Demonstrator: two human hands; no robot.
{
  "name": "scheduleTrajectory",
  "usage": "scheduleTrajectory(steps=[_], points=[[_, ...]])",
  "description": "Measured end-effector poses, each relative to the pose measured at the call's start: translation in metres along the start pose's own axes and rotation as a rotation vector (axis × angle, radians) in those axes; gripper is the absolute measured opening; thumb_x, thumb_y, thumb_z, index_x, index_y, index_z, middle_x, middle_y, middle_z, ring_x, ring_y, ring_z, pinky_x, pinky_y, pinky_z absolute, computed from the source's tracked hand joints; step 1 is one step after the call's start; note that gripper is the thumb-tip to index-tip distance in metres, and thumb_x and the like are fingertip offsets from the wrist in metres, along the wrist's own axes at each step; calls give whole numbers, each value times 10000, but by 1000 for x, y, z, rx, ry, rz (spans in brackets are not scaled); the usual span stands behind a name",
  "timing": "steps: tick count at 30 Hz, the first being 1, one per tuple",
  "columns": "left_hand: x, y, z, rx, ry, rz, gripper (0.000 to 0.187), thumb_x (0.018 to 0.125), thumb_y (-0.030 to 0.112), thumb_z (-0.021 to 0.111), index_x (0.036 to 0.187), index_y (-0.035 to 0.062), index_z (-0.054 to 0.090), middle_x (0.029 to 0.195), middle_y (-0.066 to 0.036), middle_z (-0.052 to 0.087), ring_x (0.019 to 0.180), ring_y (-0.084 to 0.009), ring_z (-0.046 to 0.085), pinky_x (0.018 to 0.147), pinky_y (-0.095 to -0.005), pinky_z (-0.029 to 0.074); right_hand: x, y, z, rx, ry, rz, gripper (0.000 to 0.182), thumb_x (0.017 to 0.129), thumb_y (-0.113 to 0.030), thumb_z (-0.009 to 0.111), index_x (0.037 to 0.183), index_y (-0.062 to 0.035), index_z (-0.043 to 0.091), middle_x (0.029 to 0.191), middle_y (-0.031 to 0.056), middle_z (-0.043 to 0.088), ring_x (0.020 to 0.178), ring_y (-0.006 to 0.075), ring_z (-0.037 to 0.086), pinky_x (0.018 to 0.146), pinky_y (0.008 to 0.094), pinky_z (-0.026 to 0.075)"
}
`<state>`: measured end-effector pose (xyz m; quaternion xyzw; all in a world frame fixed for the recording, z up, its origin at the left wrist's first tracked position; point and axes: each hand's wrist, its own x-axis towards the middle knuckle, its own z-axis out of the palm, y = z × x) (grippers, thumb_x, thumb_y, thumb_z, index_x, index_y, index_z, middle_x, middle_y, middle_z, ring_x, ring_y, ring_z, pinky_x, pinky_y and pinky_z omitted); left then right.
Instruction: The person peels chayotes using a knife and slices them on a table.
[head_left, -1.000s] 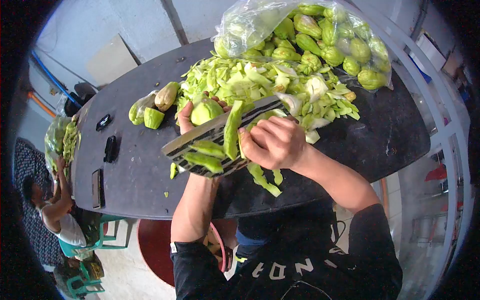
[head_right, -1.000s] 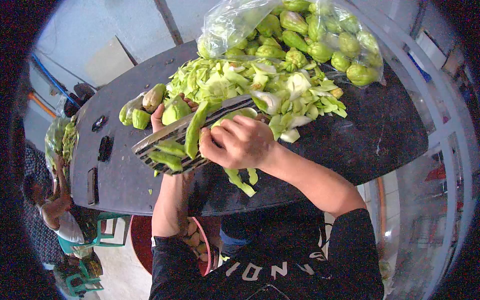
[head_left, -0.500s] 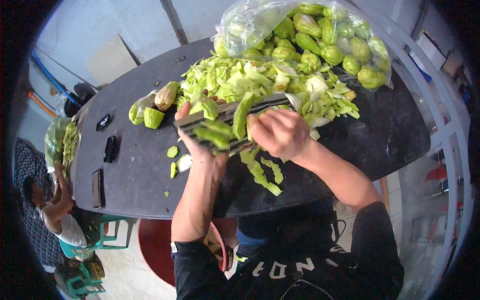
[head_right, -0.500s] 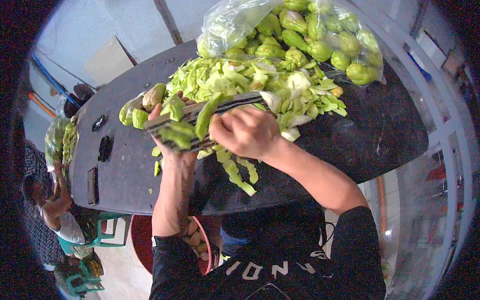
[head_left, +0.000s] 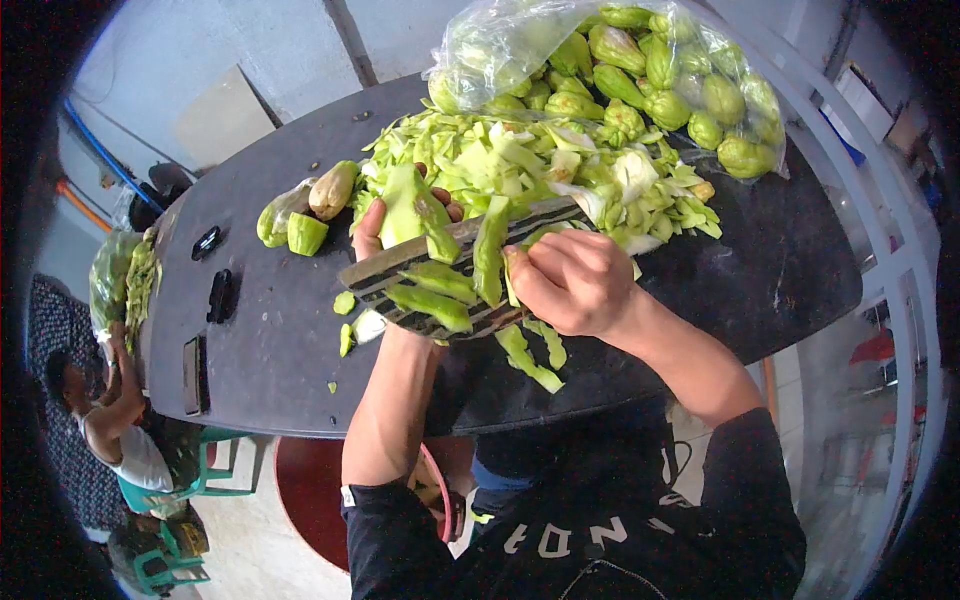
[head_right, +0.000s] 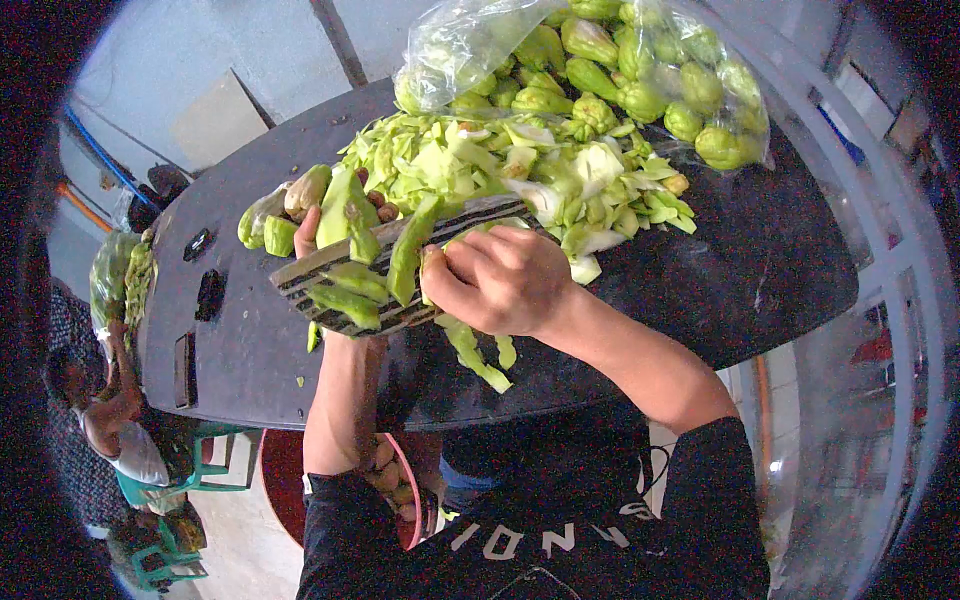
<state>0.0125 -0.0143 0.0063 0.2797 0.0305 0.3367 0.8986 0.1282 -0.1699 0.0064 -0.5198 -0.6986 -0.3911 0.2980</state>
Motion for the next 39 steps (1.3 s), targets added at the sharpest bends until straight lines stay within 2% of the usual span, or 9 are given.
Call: scheduleTrajectory(steps=[7, 9, 13, 21, 23, 27, 31, 37, 39], points=[[-2, 1, 2, -92, -96, -53, 548, 888, 422, 521, 1277, 37, 537, 992, -143, 636, 889, -254, 635, 764, -366, 548, -2, -2, 3, -14, -2, -3, 139, 759, -129, 641, 865, -56, 590, 629, -8, 508, 557, 146, 593, 468, 288, 494], [-11, -6, 18, 98, 176, 97, 561, 887, 446, 515, 1278, 46, 550, 1063, -145, 637, 921, -260, 635, 828, -396, 533, -7, 7, 13, -46, 7, 53, 135, 767, -127, 639, 873, -63, 584, 632, 1, 520, 555, 163, 604, 467, 300, 497], [-16, -8, 36, 103, 139, 83, 571, 900, 484, 482, 1267, 55, 572, 1097, -108, 649, 1008, -253, 621, 885, -413, 513, -12, 23, 11, -55, -56, 164, 133, 771, -112, 633, 876, -51, 579, 618, 15, 536, 552, 185, 616, 482, 323, 511], [-6, -7, 18, 88, 143, 62, 516, 885, 454, 515, 1215, 64, 593, 990, -88, 669, 875, -235, 652, 791, -388, 537, -6, 12, 13, 47, 11, 97, 97, 803, -117, 599, 879, -63, 570, 626, 23, 558, 568, 197, 646, 495, 339, 525], [-9, -8, 19, 135, 171, 37, 499, 877, 438, 524, 1194, 59, 594, 976, -88, 662, 843, -225, 650, 747, -365, 535, -11, 28, 20, -54, -184, 339, 65, 839, -112, 582, 855, -78, 528, 632, 64, 596, 566, 255, 665, 490, 382, 534], [-3, -4, 6, 31, -171, -51, 548, 862, 422, 570, 1235, 20, 555, 1025, -113, 640, 891, -212, 621, 761, -337, 536, -20, 40, 19, -29, -231, 509, 190, 832, -141, 648, 914, -75, 489, 677, 112, 652, 602, 342, 669, 512, 459, 536], [-2, -4, 11, -88, 116, -22, 529, 893, 430, 560, 1209, 6, 541, 1058, -173, 612, 938, -251, 596, 815, -337, 499, -18, 35, 14, -5, -202, 540, 276, 807, -158, 703, 946, -78, 479, 745, 140, 662, 671, 340, 678, 537, 466, 533], [-4, -4, 8, 22, 237, -39, 519, 839, 485, 589, 1097, 36, 612, 1049, -135, 640, 978, -253, 600, 877, -394, 488, -10, 14, 15, -64, 33, 104, 118, 761, -108, 635, 854, -59, 581, 638, 7, 523, 581, 168, 604, 490, 320, 503], [4, -3, -11, -154, 21, -156, 507, 865, 480, 541, 1061, 16, 601, 1016, -146, 638, 900, -270, 626, 836, -409, 521, -3, 2, 14, -90, 59, -12, 132, 767, -126, 631, 882, -66, 603, 648, -11, 517, 583, 139, 587, 477, 289, 479]])
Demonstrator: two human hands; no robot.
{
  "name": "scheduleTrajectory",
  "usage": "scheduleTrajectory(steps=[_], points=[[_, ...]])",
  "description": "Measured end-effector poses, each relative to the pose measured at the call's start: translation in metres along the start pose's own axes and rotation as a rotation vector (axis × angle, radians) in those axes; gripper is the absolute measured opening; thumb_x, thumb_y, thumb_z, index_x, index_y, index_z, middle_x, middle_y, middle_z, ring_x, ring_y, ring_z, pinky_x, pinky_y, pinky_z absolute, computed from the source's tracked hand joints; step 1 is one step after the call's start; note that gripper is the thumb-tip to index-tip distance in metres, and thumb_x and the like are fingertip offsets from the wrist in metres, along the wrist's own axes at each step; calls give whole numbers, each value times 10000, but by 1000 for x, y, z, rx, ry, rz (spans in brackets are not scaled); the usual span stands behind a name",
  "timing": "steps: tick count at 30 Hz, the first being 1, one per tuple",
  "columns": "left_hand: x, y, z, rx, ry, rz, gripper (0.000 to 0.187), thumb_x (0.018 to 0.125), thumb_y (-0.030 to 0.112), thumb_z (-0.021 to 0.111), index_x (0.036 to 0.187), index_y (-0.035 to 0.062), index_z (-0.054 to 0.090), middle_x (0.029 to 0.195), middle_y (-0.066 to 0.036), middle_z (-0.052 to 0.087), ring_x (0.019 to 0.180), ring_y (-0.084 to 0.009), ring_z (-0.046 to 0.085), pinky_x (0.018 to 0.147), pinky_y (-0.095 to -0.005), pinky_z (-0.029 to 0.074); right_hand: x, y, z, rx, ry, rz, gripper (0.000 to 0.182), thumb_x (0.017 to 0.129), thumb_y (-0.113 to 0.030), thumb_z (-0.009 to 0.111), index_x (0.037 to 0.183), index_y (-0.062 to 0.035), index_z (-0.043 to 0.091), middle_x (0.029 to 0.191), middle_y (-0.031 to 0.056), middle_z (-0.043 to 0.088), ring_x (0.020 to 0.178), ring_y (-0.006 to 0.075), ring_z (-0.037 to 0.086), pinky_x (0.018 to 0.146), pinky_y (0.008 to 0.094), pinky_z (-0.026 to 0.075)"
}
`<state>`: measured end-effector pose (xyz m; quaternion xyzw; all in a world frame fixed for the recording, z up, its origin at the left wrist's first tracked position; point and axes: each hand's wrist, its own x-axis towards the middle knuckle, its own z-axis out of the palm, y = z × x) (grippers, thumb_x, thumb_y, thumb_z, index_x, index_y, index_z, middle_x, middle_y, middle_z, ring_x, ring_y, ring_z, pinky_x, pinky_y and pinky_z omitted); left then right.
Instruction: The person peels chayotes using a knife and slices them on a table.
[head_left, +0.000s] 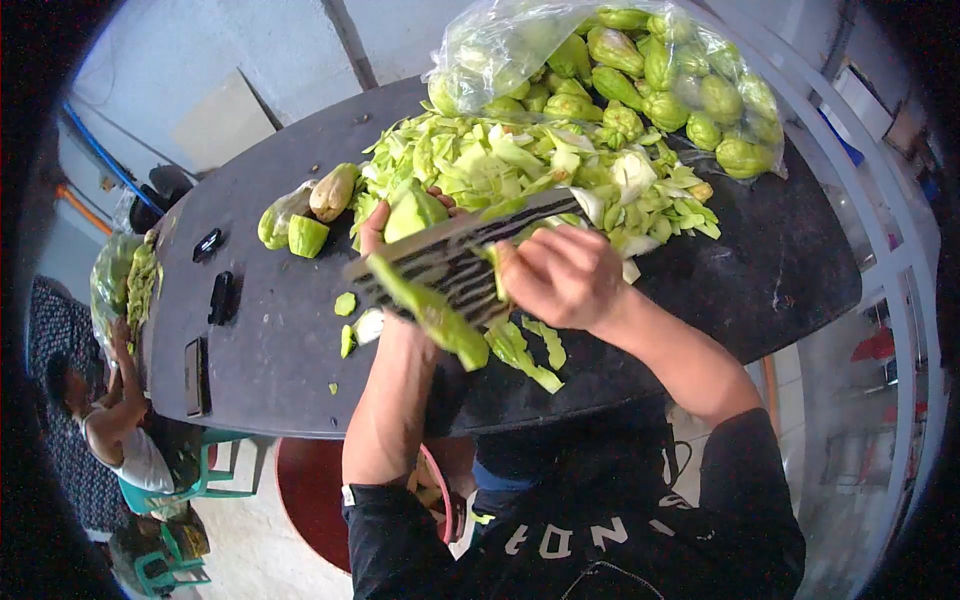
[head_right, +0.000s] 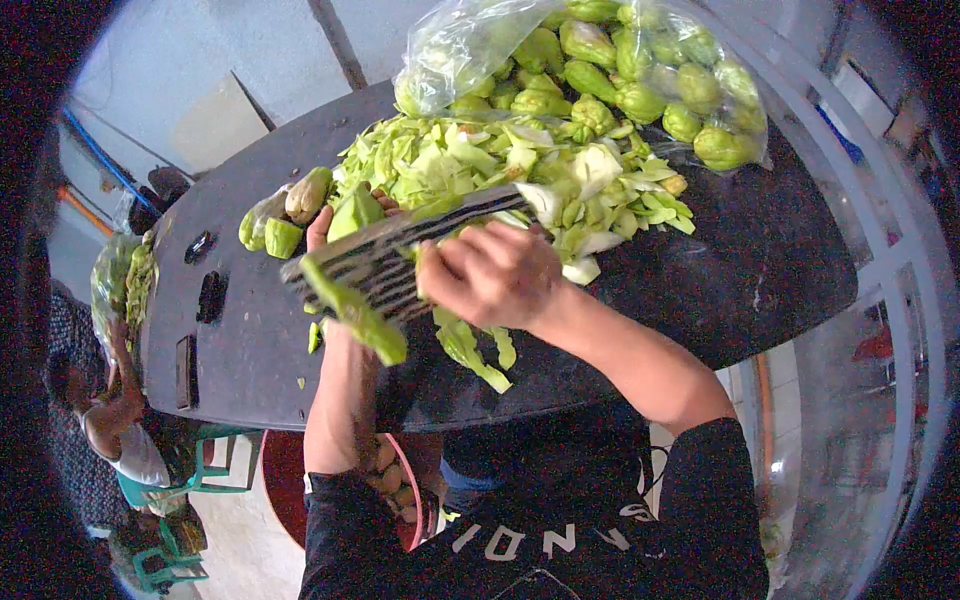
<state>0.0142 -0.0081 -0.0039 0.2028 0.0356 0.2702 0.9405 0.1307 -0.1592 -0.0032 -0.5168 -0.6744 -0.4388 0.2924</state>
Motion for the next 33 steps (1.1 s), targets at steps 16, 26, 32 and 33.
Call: scheduleTrajectory(steps=[16, 26, 32, 33], points=[[4, 2, -14, 57, -48, -28, 513, 921, 436, 469, 1130, -23, 564, 1009, -160, 651, 941, -292, 637, 886, -414, 517, 11, -13, 0, 77, 10, -64, 118, 759, -33, 674, 858, -22, 610, 596, -18, 459, 505, 128, 507, 426, 264, 385], [-12, -6, 20, 238, 115, 164, 467, 860, 437, 570, 1074, 25, 624, 1011, -126, 663, 958, -246, 612, 898, -403, 487, -3, 13, -1, 102, -83, 140, 120, 761, -97, 633, 849, -62, 559, 603, 11, 530, 551, 177, 625, 477, 328, 506], [-10, -3, 15, 212, 16, 184, 451, 906, 401, 499, 1174, 49, 587, 1080, -117, 652, 1012, -251, 603, 921, -426, 477, -2, 15, -7, 165, -91, 202, 122, 781, -66, 631, 795, -81, 511, 576, 25, 523, 523, 221, 620, 455, 365, 495], [-13, -3, 17, 213, 19, 186, 451, 906, 401, 499, 1174, 49, 587, 1080, -117, 652, 1012, -251, 603, 921, -426, 477, 0, 13, -8, 169, -91, 202, 122, 781, -66, 631, 795, -81, 511, 576, 25, 523, 523, 221, 620, 455, 365, 495]])
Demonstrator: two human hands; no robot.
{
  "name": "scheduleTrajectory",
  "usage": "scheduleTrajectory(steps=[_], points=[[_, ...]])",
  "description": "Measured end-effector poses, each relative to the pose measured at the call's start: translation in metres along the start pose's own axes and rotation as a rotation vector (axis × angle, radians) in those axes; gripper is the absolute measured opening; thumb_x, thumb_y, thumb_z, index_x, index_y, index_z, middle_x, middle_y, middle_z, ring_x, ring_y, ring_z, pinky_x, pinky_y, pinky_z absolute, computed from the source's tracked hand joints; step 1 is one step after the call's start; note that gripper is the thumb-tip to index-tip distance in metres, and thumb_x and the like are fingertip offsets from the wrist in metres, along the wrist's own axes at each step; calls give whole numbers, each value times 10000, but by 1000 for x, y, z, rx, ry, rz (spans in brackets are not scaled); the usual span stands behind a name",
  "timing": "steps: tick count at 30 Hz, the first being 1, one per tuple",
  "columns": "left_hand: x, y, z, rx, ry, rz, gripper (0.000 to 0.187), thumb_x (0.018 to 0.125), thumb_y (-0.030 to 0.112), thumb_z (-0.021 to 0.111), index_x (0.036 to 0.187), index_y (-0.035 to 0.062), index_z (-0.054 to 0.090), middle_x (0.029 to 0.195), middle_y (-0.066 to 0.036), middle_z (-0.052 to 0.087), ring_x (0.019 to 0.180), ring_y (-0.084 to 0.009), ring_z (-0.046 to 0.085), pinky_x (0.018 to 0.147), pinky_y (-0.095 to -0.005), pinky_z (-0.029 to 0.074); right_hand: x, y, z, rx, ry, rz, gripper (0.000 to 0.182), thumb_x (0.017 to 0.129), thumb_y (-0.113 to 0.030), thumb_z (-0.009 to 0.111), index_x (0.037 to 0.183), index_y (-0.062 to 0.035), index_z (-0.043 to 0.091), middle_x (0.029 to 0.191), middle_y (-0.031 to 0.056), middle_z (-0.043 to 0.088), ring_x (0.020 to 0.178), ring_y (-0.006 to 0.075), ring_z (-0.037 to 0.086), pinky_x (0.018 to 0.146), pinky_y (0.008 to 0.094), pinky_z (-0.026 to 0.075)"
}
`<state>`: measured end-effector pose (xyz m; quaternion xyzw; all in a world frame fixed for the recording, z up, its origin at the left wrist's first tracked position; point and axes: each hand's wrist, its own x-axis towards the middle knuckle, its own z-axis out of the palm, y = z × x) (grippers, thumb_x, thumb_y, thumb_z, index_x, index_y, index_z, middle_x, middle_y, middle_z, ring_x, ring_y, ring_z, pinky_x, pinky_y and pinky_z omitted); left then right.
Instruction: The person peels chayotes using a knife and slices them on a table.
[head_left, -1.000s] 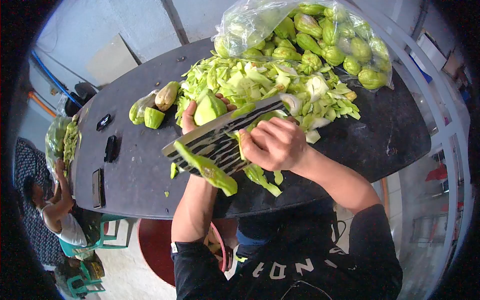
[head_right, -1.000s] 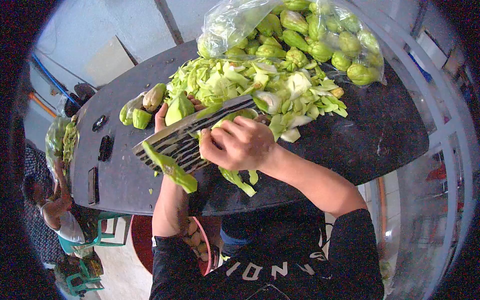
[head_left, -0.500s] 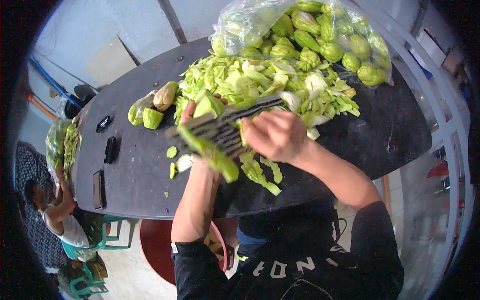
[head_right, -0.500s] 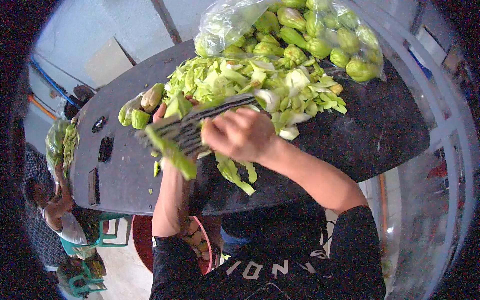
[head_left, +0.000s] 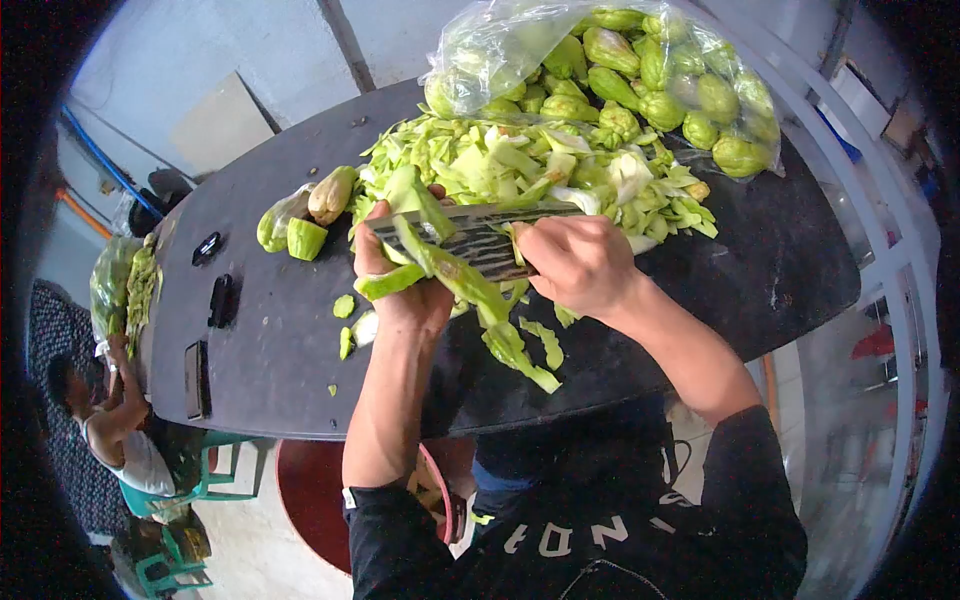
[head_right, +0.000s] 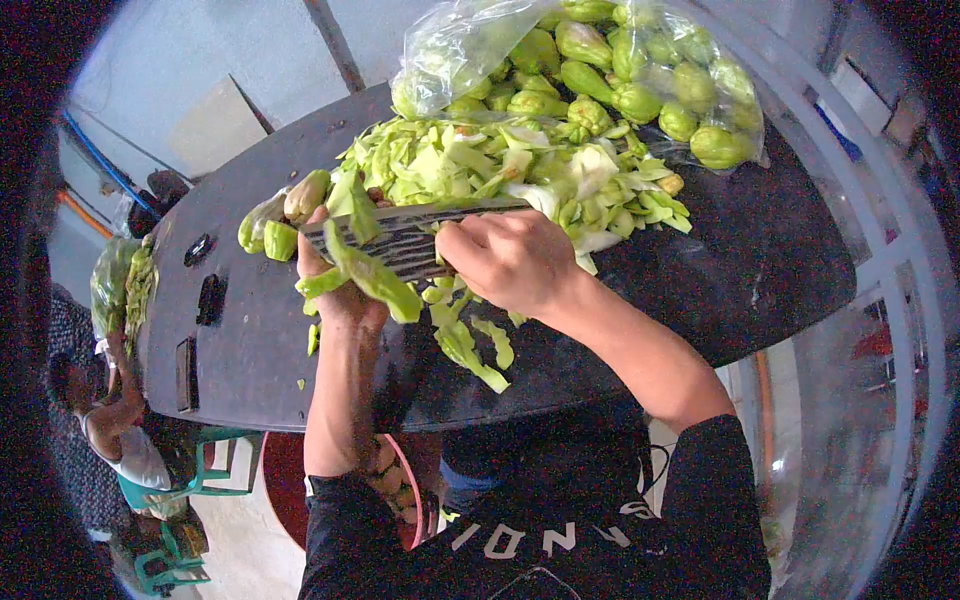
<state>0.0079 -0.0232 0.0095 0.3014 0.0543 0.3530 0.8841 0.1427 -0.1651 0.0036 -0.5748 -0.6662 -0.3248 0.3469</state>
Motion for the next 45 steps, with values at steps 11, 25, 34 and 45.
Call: scheduleTrajectory(steps=[11, 25, 34, 45], points=[[3, -3, 1, -24, -158, -64, 435, 915, 341, 531, 1209, 22, 565, 1088, -123, 643, 1010, -257, 615, 858, -428, 512, -12, 35, 9, -78, -152, 346, 268, 727, -55, 715, 869, -66, 488, 741, 105, 625, 676, 345, 650, 546, 432, 513], [14, -2, -15, -220, -95, -231, 453, 914, 411, 533, 1091, -1, 595, 1008, -146, 654, 935, -265, 635, 857, -395, 530, 1, -18, 10, -149, 36, -195, 115, 767, -138, 640, 857, -80, 599, 644, -26, 519, 568, 118, 584, 473, 263, 476], [16, -5, -21, -277, -58, -207, 461, 920, 392, 529, 1132, -14, 586, 1041, -153, 648, 968, -271, 630, 861, -399, 534, 0, -18, 10, -159, 42, -215, 117, 767, -136, 640, 858, -78, 597, 652, -25, 512, 570, 114, 567, 474, 255, 467], [4, -2, -1, -73, 124, -133, 468, 907, 419, 520, 1124, 18, 624, 1059, -142, 661, 951, -273, 626, 884, -405, 504, -6, 2, 13, -78, 0, -73, 173, 751, -120, 622, 901, -41, 587, 634, 4, 524, 568, 163, 604, 498, 301, 502]])
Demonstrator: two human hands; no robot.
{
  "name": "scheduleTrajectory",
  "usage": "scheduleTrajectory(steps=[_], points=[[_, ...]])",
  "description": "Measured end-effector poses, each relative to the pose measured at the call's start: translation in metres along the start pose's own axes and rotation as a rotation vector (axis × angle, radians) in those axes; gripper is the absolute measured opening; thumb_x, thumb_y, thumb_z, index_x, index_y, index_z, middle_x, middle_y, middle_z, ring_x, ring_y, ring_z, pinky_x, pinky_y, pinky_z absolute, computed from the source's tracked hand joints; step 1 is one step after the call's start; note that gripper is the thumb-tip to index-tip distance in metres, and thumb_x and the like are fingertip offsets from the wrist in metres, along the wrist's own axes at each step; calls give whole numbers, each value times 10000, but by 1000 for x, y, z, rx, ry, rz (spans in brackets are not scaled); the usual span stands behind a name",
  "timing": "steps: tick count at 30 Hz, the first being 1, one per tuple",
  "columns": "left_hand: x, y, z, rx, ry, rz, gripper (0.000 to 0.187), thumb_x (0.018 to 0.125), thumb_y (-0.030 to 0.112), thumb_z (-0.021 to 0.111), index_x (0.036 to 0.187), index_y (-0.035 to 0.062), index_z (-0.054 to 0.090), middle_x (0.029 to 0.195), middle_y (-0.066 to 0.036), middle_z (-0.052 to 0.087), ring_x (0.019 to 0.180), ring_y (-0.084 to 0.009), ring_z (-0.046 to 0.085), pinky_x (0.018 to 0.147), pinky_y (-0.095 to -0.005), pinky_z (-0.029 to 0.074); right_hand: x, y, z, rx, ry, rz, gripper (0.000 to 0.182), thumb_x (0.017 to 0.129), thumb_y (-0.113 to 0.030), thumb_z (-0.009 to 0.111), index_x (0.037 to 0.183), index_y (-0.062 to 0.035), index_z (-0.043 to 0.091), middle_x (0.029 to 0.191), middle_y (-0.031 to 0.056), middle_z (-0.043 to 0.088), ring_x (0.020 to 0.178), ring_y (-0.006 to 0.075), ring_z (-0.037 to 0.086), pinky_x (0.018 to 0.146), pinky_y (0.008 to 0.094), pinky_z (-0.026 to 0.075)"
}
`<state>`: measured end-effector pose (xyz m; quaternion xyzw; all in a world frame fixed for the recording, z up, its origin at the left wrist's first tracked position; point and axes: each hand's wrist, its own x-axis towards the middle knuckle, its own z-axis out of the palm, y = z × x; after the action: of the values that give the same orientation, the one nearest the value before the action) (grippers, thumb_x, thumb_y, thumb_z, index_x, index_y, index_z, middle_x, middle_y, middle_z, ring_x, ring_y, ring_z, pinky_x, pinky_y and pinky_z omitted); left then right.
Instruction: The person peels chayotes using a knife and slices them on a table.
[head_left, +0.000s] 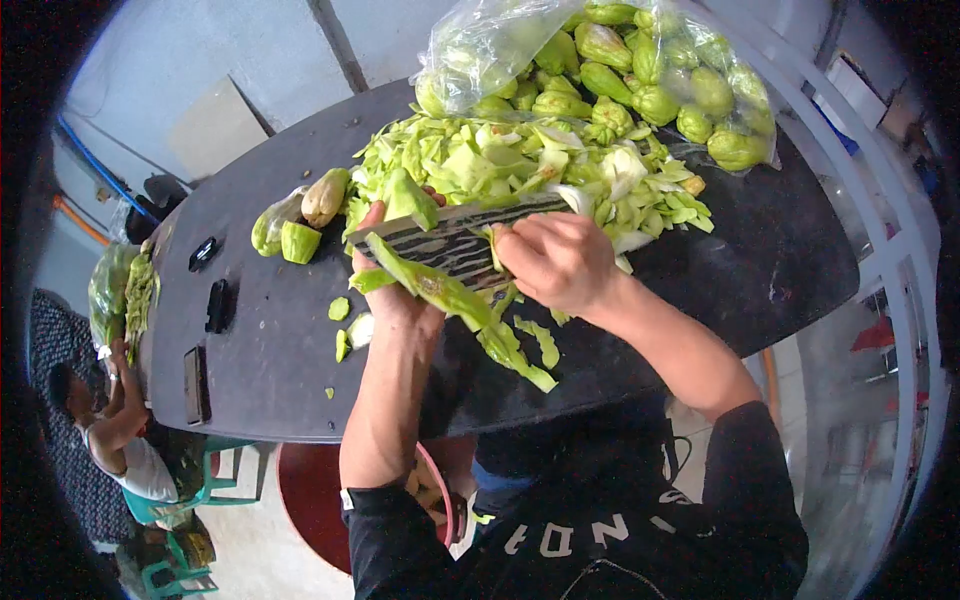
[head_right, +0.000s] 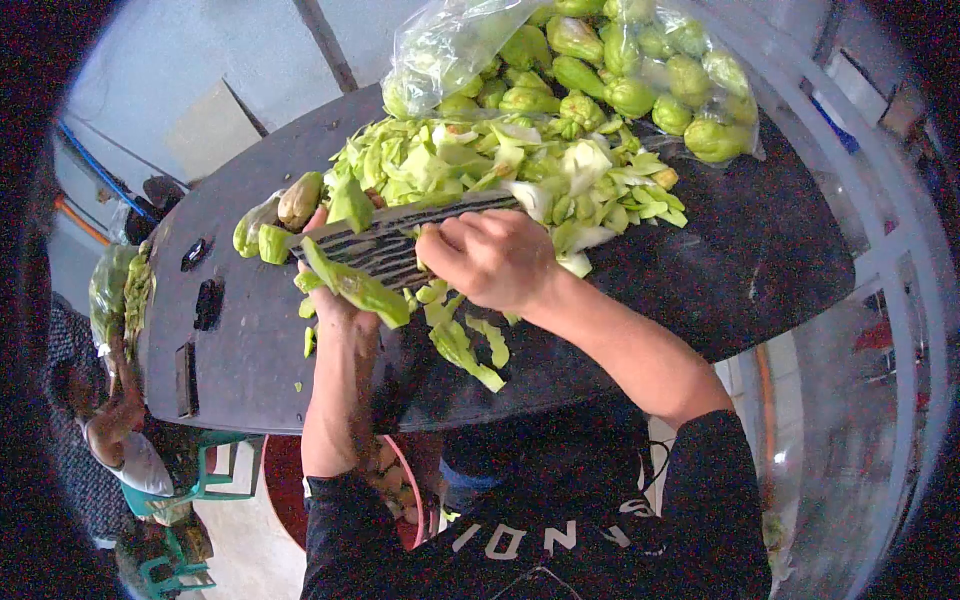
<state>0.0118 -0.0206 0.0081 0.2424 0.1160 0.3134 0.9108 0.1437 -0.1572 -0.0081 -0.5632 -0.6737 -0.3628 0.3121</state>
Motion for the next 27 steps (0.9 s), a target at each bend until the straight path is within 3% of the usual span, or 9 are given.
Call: scheduleTrajectory(steps=[13, 18, 22, 27], points=[[-3, 3, 1, -108, -86, -18, 460, 911, 399, 525, 1128, 5, 619, 1031, -140, 663, 944, -265, 626, 874, -391, 510, 4, -7, -7, -60, -2, -34, 173, 750, -108, 628, 903, -36, 591, 626, -4, 506, 554, 156, 583, 497, 295, 499], [-5, 2, 1, 23, -57, 60, 459, 917, 406, 522, 1130, 10, 618, 1050, -141, 664, 969, -268, 620, 915, -413, 489, 2, -1, -2, -21, 24, 7, 144, 751, -111, 627, 876, -56, 581, 620, -4, 517, 556, 157, 601, 494, 309, 502], [-4, 2, 2, 3, -43, 139, 370, 932, 346, 518, 1155, 57, 581, 1116, -144, 651, 1047, -271, 607, 963, -423, 462, 0, 6, -6, -28, -20, 74, 93, 778, -99, 625, 820, -78, 545, 600, 7, 532, 546, 179, 626, 476, 334, 501], [-2, 5, -4, 42, -83, 115, 346, 919, 330, 550, 1133, 60, 589, 1089, -113, 662, 1019, -241, 622, 941, -408, 473, 2, 13, -2, 4, -64, 182, 114, 794, -56, 598, 792, -88, 489, 611, 51, 562, 550, 255, 640, 471, 392, 506]])
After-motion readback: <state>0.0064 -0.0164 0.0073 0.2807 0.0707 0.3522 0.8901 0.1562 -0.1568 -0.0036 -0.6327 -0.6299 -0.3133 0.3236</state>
